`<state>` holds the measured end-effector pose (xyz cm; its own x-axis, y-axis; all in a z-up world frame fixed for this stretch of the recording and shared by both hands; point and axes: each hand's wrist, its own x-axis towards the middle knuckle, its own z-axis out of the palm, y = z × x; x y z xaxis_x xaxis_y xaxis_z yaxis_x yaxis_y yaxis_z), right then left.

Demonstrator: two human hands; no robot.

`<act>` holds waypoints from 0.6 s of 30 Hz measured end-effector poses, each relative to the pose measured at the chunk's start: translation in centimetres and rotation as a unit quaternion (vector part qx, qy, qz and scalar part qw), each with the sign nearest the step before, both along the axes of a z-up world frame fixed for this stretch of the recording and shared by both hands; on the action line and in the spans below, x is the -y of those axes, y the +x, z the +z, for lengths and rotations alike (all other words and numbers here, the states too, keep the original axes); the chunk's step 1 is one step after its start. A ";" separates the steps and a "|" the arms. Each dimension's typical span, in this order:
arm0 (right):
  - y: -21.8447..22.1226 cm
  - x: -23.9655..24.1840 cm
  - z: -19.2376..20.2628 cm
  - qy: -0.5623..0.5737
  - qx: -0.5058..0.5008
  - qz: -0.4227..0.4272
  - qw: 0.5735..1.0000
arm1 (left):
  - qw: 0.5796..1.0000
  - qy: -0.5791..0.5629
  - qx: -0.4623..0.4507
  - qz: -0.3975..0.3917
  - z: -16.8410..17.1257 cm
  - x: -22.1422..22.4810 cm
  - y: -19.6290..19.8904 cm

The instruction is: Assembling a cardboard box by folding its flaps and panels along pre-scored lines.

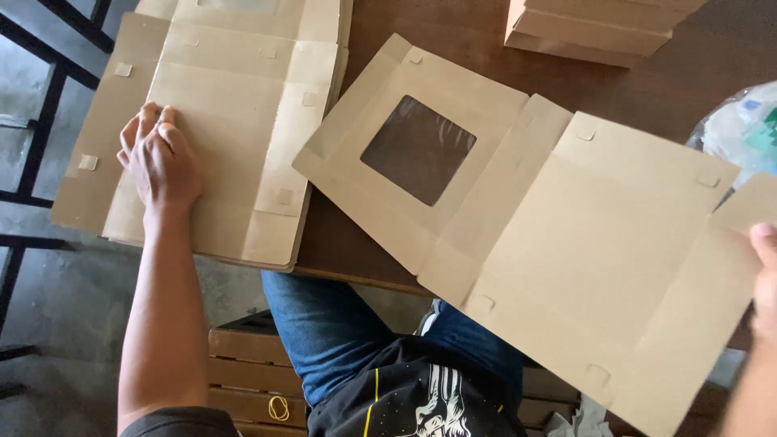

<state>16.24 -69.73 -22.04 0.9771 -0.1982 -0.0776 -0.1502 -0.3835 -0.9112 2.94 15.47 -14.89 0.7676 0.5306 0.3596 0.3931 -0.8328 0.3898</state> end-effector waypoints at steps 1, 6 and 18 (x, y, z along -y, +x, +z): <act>-0.8 -1.6 0.7 0.001 0.000 0.000 1.000 | 1.000 0.001 0.000 0.000 0.0 0.0 0.1; -4.4 -6.3 1.6 0.020 0.053 -0.029 0.998 | 1.000 0.015 -0.016 0.002 -0.8 -0.6 0.2; -8.2 -14.9 11.3 -0.416 0.078 0.018 0.906 | 0.996 0.079 -0.024 -0.029 -2.2 -3.5 0.0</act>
